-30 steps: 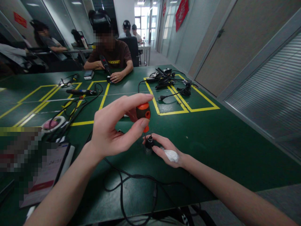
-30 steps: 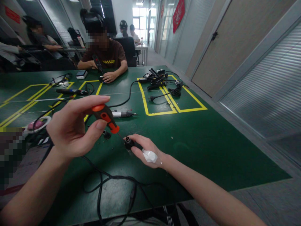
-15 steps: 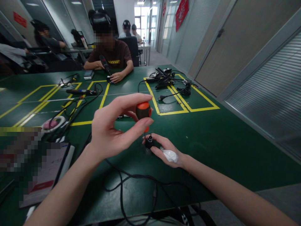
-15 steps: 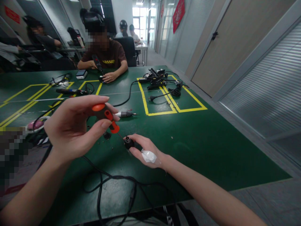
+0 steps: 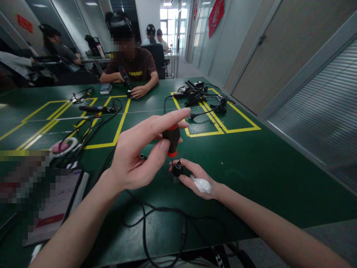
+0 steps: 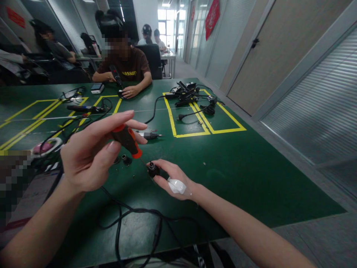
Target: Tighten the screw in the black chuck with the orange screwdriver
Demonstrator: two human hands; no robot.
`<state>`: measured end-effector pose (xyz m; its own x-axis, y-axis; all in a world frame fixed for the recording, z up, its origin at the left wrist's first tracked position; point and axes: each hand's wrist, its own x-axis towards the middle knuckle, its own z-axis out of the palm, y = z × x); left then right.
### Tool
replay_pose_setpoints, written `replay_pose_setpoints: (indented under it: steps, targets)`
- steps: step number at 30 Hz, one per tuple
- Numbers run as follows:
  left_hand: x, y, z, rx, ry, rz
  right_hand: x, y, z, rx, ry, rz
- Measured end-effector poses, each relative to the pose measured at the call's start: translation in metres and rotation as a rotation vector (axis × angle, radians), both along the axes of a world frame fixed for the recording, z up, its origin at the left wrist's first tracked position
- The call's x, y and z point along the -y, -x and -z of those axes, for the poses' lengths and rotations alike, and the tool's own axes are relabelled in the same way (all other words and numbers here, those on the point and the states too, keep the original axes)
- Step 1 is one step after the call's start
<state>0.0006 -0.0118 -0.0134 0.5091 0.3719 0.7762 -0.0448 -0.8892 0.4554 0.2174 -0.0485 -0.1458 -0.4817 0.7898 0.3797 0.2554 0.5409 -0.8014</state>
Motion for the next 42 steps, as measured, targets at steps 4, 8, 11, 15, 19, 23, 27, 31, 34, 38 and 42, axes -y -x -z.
replay_pose_setpoints:
  steps: [4, 8, 11, 15, 19, 23, 27, 31, 34, 38, 42]
  targets:
    - [-0.002, -0.003, 0.002, 0.028, -0.01, -0.062, 0.001, -0.001, 0.001, 0.003, 0.0, 0.002]
    - [-0.006, -0.004, 0.004, 0.08, -0.086, -0.1, 0.001, -0.002, 0.002, 0.0, -0.012, 0.003]
    - [-0.006, -0.003, 0.005, 0.061, -0.071, -0.091, 0.0, -0.002, 0.004, 0.014, -0.019, 0.013]
    - [-0.001, -0.003, 0.005, -0.017, 0.021, -0.049, 0.0, -0.002, 0.006, 0.008, -0.052, 0.016]
    - [0.0, -0.002, 0.0, -0.085, 0.113, -0.043, 0.0, -0.003, 0.003, 0.017, -0.025, 0.013]
    - [-0.005, 0.004, -0.006, -0.14, 0.222, 0.01, 0.001, -0.004, 0.001, 0.026, 0.01, 0.012]
    - [-0.011, 0.008, -0.009, -0.181, 0.248, 0.044, 0.001, -0.004, 0.002, 0.011, 0.004, 0.003]
    - [-0.016, 0.01, -0.008, -0.237, 0.253, 0.098, 0.001, -0.004, 0.003, 0.009, -0.009, 0.003]
    - [-0.017, 0.01, -0.005, -0.229, 0.318, 0.11, 0.001, -0.004, 0.002, 0.008, -0.016, -0.006]
    - [-0.018, 0.008, -0.002, -0.196, 0.387, 0.11, 0.001, -0.003, 0.001, 0.007, -0.015, 0.009]
    - [-0.019, 0.007, 0.001, -0.2, 0.374, 0.113, 0.001, -0.003, 0.002, 0.008, -0.014, 0.006]
